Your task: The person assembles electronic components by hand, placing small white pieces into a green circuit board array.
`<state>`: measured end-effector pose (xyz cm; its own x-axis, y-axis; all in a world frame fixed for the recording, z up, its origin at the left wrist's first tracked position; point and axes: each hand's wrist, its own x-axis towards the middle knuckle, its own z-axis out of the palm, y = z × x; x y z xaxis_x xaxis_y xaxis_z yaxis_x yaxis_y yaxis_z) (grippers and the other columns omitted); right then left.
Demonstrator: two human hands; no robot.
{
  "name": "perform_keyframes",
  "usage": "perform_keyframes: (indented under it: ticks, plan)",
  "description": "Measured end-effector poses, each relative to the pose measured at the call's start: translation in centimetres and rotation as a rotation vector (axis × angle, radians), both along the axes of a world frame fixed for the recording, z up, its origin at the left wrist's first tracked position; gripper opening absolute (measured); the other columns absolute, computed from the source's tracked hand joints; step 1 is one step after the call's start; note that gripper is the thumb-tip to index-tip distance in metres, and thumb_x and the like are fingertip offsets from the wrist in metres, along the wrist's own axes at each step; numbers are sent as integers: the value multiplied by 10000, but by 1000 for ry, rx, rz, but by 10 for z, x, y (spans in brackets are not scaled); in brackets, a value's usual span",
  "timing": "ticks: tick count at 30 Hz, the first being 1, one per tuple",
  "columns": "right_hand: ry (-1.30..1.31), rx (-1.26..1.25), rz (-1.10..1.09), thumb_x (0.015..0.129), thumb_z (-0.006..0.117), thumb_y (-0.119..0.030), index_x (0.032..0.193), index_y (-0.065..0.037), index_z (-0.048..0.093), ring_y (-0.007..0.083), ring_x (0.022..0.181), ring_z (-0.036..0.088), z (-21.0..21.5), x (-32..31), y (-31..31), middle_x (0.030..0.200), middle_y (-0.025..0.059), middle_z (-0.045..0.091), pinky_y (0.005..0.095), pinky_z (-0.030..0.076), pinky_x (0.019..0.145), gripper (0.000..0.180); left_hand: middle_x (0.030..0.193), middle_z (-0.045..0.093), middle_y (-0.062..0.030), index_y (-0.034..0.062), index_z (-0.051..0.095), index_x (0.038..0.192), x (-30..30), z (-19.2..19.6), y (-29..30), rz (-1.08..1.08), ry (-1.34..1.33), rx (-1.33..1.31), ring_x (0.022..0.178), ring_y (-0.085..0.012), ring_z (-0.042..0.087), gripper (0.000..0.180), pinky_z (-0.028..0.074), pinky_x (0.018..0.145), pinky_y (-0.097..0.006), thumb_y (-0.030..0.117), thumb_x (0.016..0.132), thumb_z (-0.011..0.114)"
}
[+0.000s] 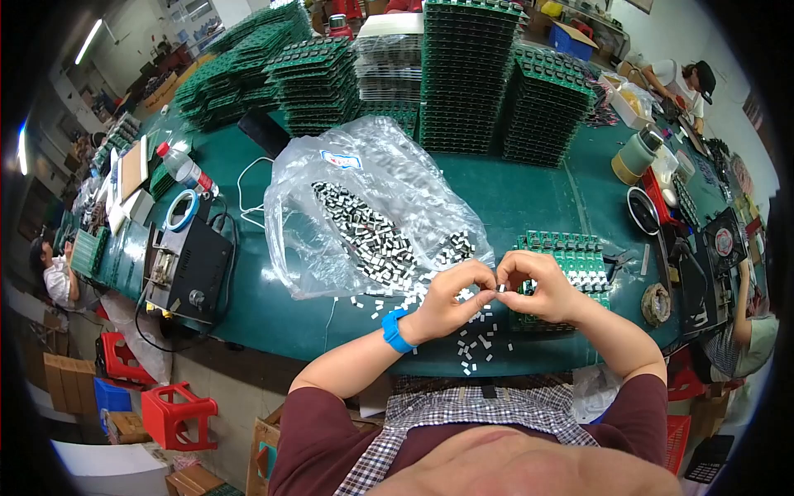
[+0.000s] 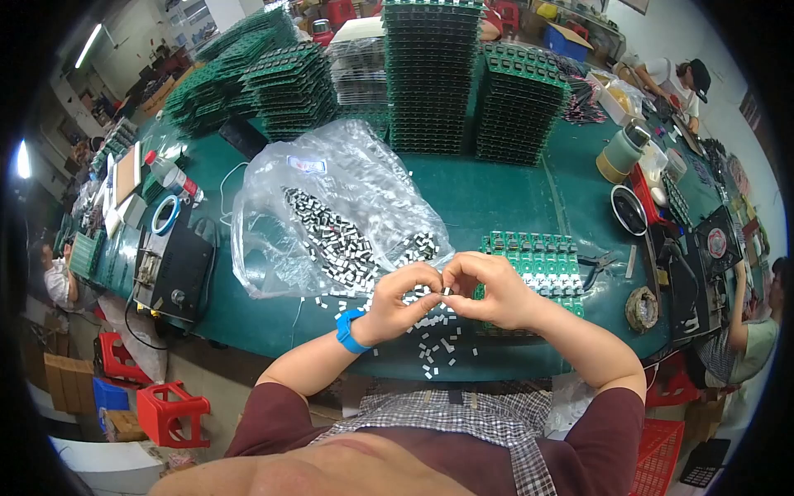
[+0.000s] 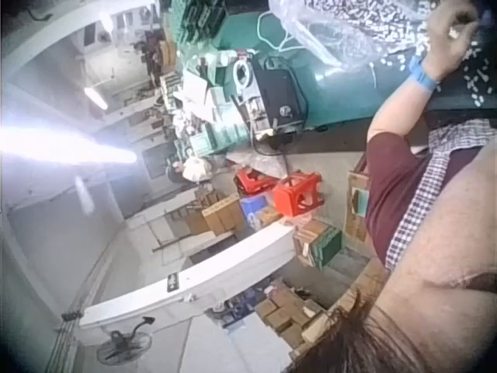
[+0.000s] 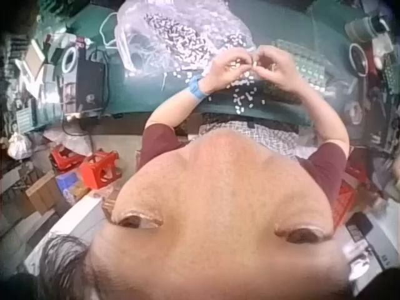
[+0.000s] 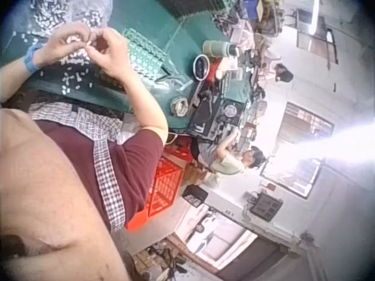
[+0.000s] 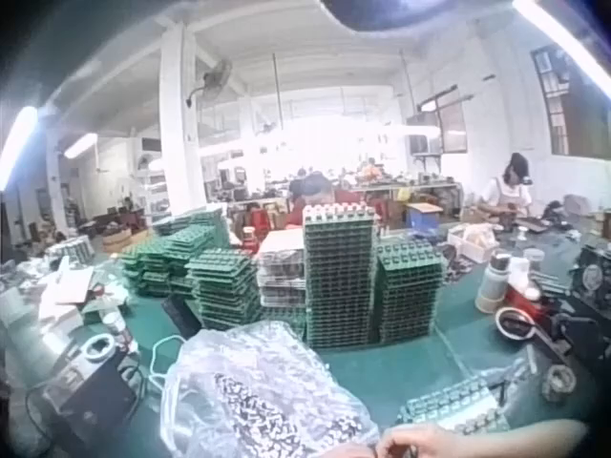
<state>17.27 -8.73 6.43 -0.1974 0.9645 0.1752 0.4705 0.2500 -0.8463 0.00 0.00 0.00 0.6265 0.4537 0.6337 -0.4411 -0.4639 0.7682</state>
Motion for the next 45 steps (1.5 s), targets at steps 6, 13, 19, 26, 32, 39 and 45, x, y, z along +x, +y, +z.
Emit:
perform_keyframes:
  ticks: [6, 13, 19, 26, 32, 39, 45]
  plan:
    - [-33, 181, -119, 744, 700, -19, 865, -10, 600, 143, 715, 606, -1, -8, -9, 837, 74, 593, 253, 512, 628, 157, 859, 611, -95, -16, 593, 893, 0, -1, -5, 31, 90, -147, 794, -173, 598, 113, 481, 713, -275, -3, 790, 640]
    - [-145, 288, -269, 723, 713, -22, 863, 0, 629, 202, 729, 640, -5, -6, -12, 822, 101, 632, 282, 507, 627, 164, 787, 643, -108, -10, 648, 870, 9, 6, -3, 217, 73, 38, 699, -210, 623, 138, 486, 627, -283, -52, 739, 666]
    - [-126, 319, -276, 744, 707, -37, 853, -6, 626, 185, 713, 644, -14, -5, -16, 809, 88, 629, 269, 513, 622, 140, 753, 625, -100, -8, 614, 790, 11, 3, -1, 179, 41, 68, 664, -212, 613, 91, 473, 592, -279, -57, 730, 662]
    - [194, -2, -435, 809, 663, -36, 932, 19, 620, 96, 810, 614, -6, 13, -21, 872, 46, 642, 224, 499, 728, 141, 748, 604, -100, 3, 591, 795, 7, 5, -1, 138, 173, 68, 662, -220, 599, 59, 465, 584, -299, -20, 758, 632]
    - [-357, 139, -433, 794, 661, -56, 930, -6, 630, 175, 797, 642, 0, 63, -22, 868, 87, 638, 277, 516, 719, 148, 852, 620, -134, -10, 609, 908, 12, -18, 38, 497, 410, 405, 799, -303, 589, 107, 468, 706, -355, 47, 817, 602]
    - [-736, 321, -380, 759, 675, -50, 868, -30, 620, 251, 764, 634, -21, 58, -17, 867, 87, 636, 316, 512, 659, 124, 991, 588, -129, -4, 579, 1048, 12, -40, 55, 509, 643, 642, 888, -318, 565, 268, 469, 751, -387, 58, 790, 615]
    - [-837, 372, -349, 774, 659, -77, 864, -47, 623, 251, 735, 630, -20, 58, -13, 846, 78, 623, 329, 512, 626, 102, 864, 560, -133, 20, 581, 1010, 14, -41, 53, 432, 639, 434, 846, -322, 559, 248, 458, 724, -406, 78, 774, 630]
